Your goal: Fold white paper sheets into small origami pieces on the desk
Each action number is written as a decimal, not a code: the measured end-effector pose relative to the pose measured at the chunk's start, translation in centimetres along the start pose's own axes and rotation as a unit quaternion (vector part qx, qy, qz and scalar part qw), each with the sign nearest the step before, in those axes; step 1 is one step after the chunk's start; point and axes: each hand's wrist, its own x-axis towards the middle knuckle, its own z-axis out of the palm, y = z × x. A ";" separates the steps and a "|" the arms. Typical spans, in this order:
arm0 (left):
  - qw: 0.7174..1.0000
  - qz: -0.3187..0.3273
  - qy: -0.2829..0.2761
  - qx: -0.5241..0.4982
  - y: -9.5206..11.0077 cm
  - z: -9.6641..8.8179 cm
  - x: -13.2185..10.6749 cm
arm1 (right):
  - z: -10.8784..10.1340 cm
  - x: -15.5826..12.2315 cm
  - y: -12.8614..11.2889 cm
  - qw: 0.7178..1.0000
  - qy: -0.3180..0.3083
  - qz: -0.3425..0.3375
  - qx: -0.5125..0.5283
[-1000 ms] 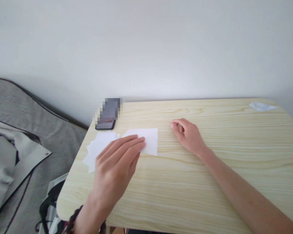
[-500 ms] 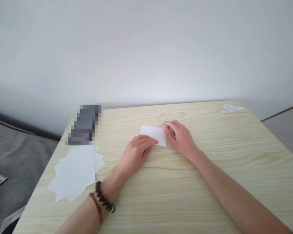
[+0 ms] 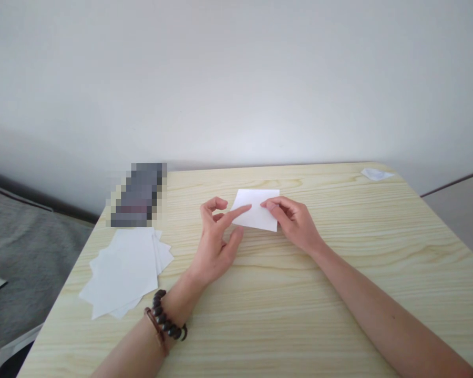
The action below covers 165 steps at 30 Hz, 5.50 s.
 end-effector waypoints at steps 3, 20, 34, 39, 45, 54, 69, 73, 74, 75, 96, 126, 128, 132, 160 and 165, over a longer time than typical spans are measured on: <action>0.996 -0.058 0.001 -0.074 -0.7 0.1 0.1 | -0.3 0.1 0.2 0.999 -0.017 0.002 0.036; 0.874 -0.298 -0.084 -0.376 -0.7 -0.3 0.8 | -1.2 -0.4 -0.1 0.972 -0.173 0.082 0.138; 0.844 -0.280 -0.144 -0.434 -0.5 -1.2 1.6 | -1.6 -0.5 0.3 0.980 -0.182 -0.032 0.079; 0.867 -0.248 -0.136 -0.409 -0.4 -0.9 1.5 | -1.6 -0.6 0.4 0.977 -0.181 -0.032 0.110; 0.897 -0.223 -0.120 -0.361 -1.2 -0.9 1.3 | -1.4 -0.5 0.4 0.974 -0.206 -0.051 0.081; 0.896 -0.262 -0.152 -0.325 -0.6 -1.6 1.6 | -1.4 -0.4 0.0 0.982 -0.176 -0.065 0.016; 0.904 -0.270 -0.099 -0.315 -0.6 -0.8 1.5 | -0.9 -0.5 -0.5 0.987 -0.152 0.041 0.043; 0.914 -0.259 -0.089 -0.299 -0.6 -0.7 1.4 | -0.7 -0.5 -0.6 0.986 -0.152 0.055 0.025; 0.917 -0.254 -0.085 -0.296 -0.6 -0.7 1.5 | -0.7 -0.5 -0.6 0.986 -0.154 0.060 0.026; 0.919 -0.250 -0.082 -0.294 -0.6 -0.7 1.5 | -0.7 -0.5 -0.6 0.985 -0.157 0.063 0.028; 0.933 -0.247 -0.075 -0.251 -1.1 -0.6 1.3 | -0.6 -0.4 -1.1 0.989 -0.143 0.038 -0.009; 0.931 -0.260 -0.070 -0.246 -0.9 -0.5 1.5 | -0.6 -0.4 -1.1 0.986 -0.165 0.028 -0.012; 0.930 -0.259 -0.071 -0.253 -0.9 -0.5 1.5 | -0.7 -0.3 -1.1 0.985 -0.167 0.022 -0.020; 0.930 -0.264 -0.070 -0.247 -0.8 -0.5 1.5 | -0.7 -0.3 -1.0 0.986 -0.168 0.009 -0.023; 0.933 -0.250 -0.061 -0.251 -0.7 -0.4 1.6 | -0.7 -0.3 -0.4 0.986 -0.158 -0.009 -0.043; 0.937 -0.241 -0.054 -0.248 -0.9 -0.4 1.5 | -0.7 -0.3 -0.5 0.986 -0.158 -0.015 -0.052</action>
